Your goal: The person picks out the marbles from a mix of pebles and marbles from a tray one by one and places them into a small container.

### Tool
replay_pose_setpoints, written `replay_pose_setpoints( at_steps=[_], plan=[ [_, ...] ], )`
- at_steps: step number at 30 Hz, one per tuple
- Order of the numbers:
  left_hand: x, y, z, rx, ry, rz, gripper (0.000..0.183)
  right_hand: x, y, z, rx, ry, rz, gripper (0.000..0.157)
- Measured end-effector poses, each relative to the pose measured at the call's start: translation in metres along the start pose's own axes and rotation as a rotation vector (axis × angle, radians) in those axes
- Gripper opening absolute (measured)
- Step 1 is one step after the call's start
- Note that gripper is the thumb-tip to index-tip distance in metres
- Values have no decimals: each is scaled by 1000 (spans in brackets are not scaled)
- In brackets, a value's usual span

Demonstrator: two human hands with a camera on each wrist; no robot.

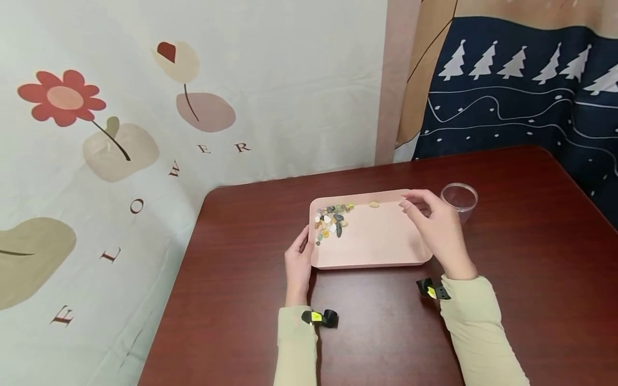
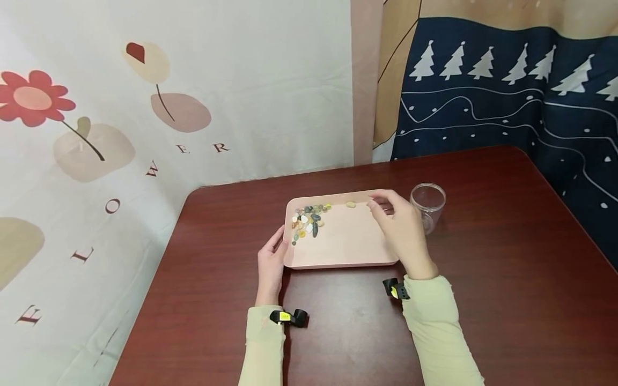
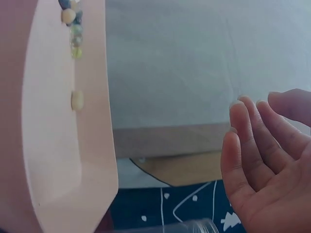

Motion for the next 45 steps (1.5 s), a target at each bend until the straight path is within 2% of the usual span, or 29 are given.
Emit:
replay_pose_setpoints(
  at_steps=[6, 13, 20, 28, 36, 41, 45],
  plan=[
    [0, 0, 1, -20, -25, -2, 35, 0, -11, -3, 13, 22, -28, 30],
    [0, 0, 1, -6, -20, 4, 34, 5, -19, -2, -9, 44, -83, 29],
    [1, 2, 3, -12, -41, 11, 34, 11, -28, -10, -136, 110, -200, 26],
    [2, 0, 3, -19, -38, 6, 34, 21, -46, -10, -264, 133, -364, 29],
    [2, -2, 2, -26, -37, 7, 33, 30, -62, -15, -352, 200, -457, 28],
    [2, -1, 2, -42, -35, 9, 33, 37, -75, -20, -393, 283, -501, 26],
    [2, -1, 2, -54, -32, 8, 34, 40, -84, -18, -434, 281, -537, 26]
  ],
)
Point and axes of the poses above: each hand's wrist, its own x-axis towards the middle knuckle, its own y-axis out of the back of the hand, z = x × y, the point moved 8 cm from there along x, towards the middle knuckle, and after that the axes turned 1 degree about -x, right-handed, at the moved point
